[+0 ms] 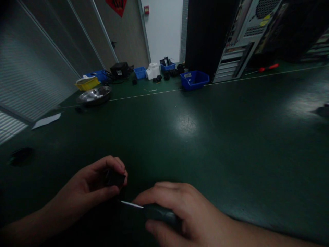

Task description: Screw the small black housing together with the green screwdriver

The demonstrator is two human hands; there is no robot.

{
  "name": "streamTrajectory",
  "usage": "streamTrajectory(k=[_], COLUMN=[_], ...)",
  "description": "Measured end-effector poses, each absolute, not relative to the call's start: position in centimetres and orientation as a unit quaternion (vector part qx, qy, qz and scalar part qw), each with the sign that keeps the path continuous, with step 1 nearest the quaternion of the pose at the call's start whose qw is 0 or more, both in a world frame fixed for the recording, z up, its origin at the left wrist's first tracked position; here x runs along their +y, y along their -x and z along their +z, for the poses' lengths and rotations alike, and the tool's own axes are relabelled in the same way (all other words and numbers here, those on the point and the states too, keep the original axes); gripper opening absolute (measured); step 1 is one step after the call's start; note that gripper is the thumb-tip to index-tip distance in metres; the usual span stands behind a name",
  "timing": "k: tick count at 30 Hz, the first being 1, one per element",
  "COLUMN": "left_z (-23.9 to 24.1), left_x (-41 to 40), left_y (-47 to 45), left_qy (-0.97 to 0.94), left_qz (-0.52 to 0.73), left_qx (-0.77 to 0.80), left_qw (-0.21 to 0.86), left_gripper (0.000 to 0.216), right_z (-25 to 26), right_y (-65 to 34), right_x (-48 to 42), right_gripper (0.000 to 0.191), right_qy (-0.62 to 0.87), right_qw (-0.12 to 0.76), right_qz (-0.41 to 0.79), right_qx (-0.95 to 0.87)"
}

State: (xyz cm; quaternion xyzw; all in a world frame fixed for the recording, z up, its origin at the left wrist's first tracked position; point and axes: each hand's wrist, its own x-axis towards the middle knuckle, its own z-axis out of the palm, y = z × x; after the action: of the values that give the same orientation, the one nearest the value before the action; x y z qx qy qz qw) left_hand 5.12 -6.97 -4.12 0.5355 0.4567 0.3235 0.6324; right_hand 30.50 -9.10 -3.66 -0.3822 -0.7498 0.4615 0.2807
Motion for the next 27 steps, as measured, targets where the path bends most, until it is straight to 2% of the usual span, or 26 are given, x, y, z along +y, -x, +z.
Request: streamTrajectory(k=[4, 8, 14, 18, 27], left_z=[-4.0, -3.6, -3.5, -3.6, -3.1], left_x=[-7.0, -7.2, -7.5, -7.9, -8.4], left_y=[-5.1, -5.1, -4.9, -4.6, -4.4], left_qy=[-0.592, -0.591, -0.618, -0.617, -0.69], left_qz=[0.296, 0.261, 0.256, 0.243, 0.248], left_qx=[0.442, 0.431, 0.427, 0.439, 0.461], left_qw=[0.605, 0.629, 0.609, 0.606, 0.5], left_gripper=[0.018, 0.017, 0.023, 0.021, 0.013], right_z=[-3.6, -3.4, -3.3, -3.2, -3.1], right_y=[-30.7, -30.7, -30.4, -30.4, -30.2], right_x=[-9.5, -9.4, -9.3, -9.3, -9.0], right_gripper=[0.033, 0.032, 0.035, 0.043, 0.043], right_qy=[0.38, 0.389, 0.387, 0.388, 0.387], right_qw=[0.28, 0.275, 0.284, 0.285, 0.273], right_qz=[0.461, 0.452, 0.448, 0.442, 0.443], right_qx=[-0.752, -0.754, -0.754, -0.757, -0.761])
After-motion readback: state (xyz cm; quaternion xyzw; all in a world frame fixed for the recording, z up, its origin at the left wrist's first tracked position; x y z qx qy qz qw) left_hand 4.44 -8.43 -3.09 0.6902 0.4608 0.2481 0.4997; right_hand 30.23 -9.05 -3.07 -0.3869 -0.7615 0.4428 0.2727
